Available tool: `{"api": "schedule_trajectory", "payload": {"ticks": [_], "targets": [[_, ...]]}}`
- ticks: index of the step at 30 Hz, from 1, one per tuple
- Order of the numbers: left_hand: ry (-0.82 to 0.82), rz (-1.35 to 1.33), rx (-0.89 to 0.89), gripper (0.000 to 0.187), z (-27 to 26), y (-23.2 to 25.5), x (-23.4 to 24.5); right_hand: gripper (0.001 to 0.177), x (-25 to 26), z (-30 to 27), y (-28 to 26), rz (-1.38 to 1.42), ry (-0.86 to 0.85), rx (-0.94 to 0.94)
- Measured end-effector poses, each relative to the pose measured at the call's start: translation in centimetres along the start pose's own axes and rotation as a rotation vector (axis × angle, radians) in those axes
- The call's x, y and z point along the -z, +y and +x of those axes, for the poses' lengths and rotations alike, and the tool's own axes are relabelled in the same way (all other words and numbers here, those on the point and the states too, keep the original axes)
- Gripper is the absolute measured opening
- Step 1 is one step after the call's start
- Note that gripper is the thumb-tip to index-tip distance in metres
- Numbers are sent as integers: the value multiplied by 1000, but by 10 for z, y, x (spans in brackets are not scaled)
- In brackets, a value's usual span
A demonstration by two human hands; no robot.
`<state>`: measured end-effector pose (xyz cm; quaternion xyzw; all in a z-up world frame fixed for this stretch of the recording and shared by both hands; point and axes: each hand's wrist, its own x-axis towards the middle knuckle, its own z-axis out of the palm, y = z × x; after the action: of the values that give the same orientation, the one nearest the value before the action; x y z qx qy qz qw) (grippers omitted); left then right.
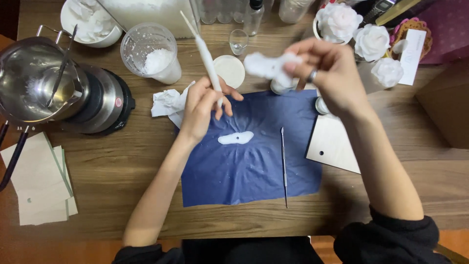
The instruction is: Using a metal pick to poke holes and adjust a small white wick base component on a blue work surface.
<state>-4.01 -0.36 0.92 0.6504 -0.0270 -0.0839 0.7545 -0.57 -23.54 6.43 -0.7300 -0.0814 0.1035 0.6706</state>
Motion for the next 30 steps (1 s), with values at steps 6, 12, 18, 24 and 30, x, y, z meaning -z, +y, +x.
{"api": "schedule_trajectory", "payload": {"ticks": [6, 12, 18, 24, 30], "targets": [[-103, -209, -12, 9, -24, 9, -21, 20, -20, -36, -12, 43, -46, -40], [-123, -270, -189, 18, -38, 13, -32, 18, -14, -54, -4, 1, 6, -37], [-165, 220, -237, 35, -33, 16, -57, 21, 34, -88, 17, -61, 200, -52], [-272, 96, -209, 37, -18, -15, -115, 21, 48, -121, 29, -97, 312, -63], [-140, 370, -212, 34, -8, -17, -147, 19, 61, -130, 46, -113, 353, -65]]}}
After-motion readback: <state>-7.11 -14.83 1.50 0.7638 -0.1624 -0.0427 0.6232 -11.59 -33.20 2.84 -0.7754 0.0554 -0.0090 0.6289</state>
